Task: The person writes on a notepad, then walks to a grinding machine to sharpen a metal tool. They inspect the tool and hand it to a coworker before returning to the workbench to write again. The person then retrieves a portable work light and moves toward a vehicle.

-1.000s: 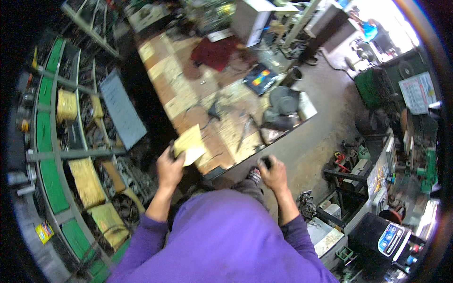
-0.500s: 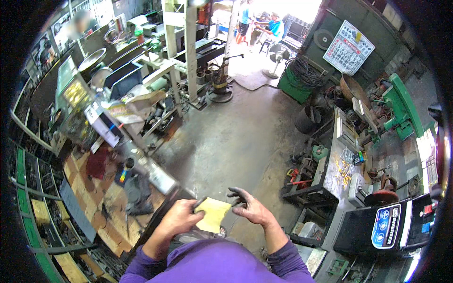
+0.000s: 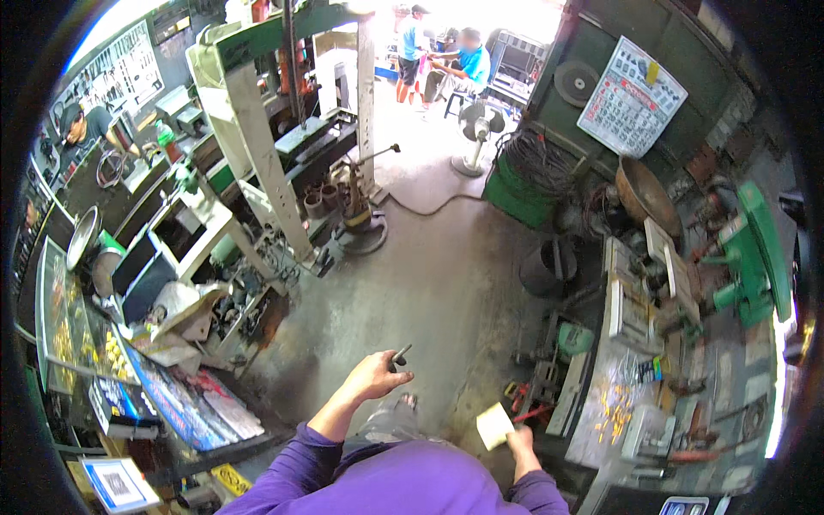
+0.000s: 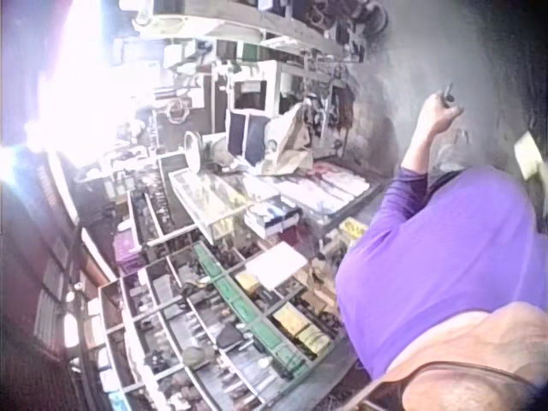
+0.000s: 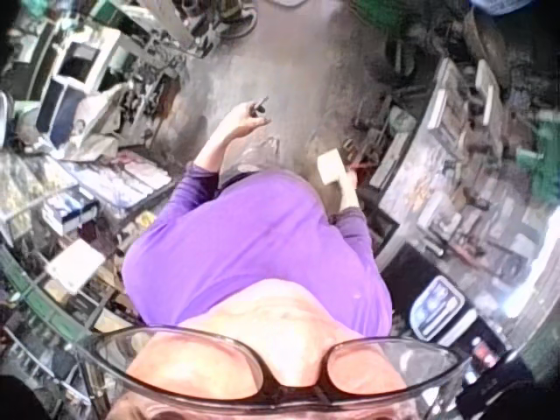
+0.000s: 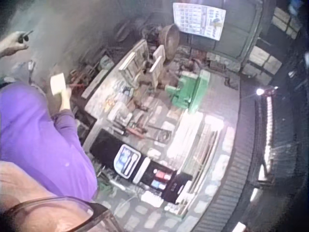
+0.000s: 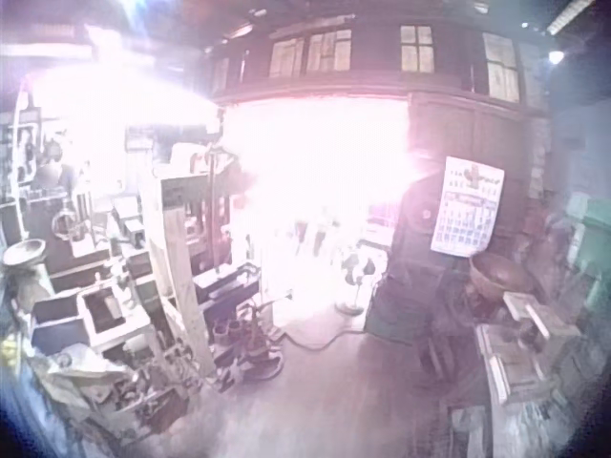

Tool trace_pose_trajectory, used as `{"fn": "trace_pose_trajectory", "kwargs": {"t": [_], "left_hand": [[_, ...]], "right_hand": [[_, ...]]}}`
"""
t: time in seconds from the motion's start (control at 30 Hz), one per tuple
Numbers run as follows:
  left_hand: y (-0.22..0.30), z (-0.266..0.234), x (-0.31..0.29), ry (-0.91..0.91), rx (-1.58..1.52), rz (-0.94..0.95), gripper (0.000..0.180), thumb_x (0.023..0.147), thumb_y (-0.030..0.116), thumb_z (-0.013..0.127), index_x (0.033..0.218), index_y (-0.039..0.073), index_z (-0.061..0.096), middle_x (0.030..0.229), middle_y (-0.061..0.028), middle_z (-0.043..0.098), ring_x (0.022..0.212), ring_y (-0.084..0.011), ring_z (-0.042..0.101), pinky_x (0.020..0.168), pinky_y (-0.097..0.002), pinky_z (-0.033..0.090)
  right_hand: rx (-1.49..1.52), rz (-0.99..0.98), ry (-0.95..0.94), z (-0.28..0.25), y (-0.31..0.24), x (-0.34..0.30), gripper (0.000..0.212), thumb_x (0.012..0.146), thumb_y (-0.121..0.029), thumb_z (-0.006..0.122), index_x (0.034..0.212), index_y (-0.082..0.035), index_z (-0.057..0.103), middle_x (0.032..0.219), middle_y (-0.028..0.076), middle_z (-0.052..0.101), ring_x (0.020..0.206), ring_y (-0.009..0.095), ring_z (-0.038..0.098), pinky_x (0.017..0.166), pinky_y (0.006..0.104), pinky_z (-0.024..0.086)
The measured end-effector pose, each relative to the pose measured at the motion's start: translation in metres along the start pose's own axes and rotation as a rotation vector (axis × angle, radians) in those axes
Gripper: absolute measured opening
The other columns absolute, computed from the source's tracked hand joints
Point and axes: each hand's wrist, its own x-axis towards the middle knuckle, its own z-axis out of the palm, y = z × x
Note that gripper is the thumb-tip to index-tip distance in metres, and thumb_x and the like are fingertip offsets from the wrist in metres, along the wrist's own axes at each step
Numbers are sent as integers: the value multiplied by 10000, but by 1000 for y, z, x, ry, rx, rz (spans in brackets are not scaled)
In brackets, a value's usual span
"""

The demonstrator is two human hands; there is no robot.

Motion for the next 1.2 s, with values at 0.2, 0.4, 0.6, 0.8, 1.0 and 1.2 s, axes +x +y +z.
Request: {"fn": "trace_pose_trajectory", "kwargs": {"t": [0.2,0.4,0.6,0.8,1.0,1.2], "left_hand": [[71,-78,193,1,60,40,564,808,433,775,1136,-17,686,939,-201,736,886,-335,718,805,-438,560],[63,-109,406,52,484,-234,528,816,427,721,1171,38,677,1044,-241,728,1013,-405,702,872,-505,560],[139,-200,571,43,332,-328,552,801,433,747,1165,20,694,1102,-249,723,1068,-400,690,926,-486,549],[167,-303,767,209,204,-350,593,831,449,736,1232,17,667,1159,-267,705,1132,-400,670,966,-472,530],[187,-424,964,155,252,-337,599,826,419,752,1256,11,658,1169,-278,695,1122,-414,668,979,-473,531],[214,-563,1118,357,55,-314,583,841,405,752,1253,1,665,1180,-249,706,1124,-388,677,963,-442,535]], "right_hand": [[-98,368,-60,-7,85,133,253,810,-160,634,865,61,743,870,208,758,833,330,745,742,456,540],[-484,246,-396,50,-16,313,391,867,-325,608,945,26,762,949,209,760,991,366,731,865,465,558],[-748,-305,-342,37,-398,587,388,852,-379,653,971,-32,779,1025,242,742,970,363,734,806,463,576],[149,-732,-252,-2,-863,758,281,839,-133,682,1045,54,717,902,176,753,813,249,700,743,391,539],[499,-508,-322,9,-1058,852,301,829,-138,672,1052,60,707,915,105,725,803,191,650,717,348,506],[-210,-293,62,31,-1066,958,341,748,-206,630,958,40,738,943,271,732,928,433,717,821,483,548]]}}
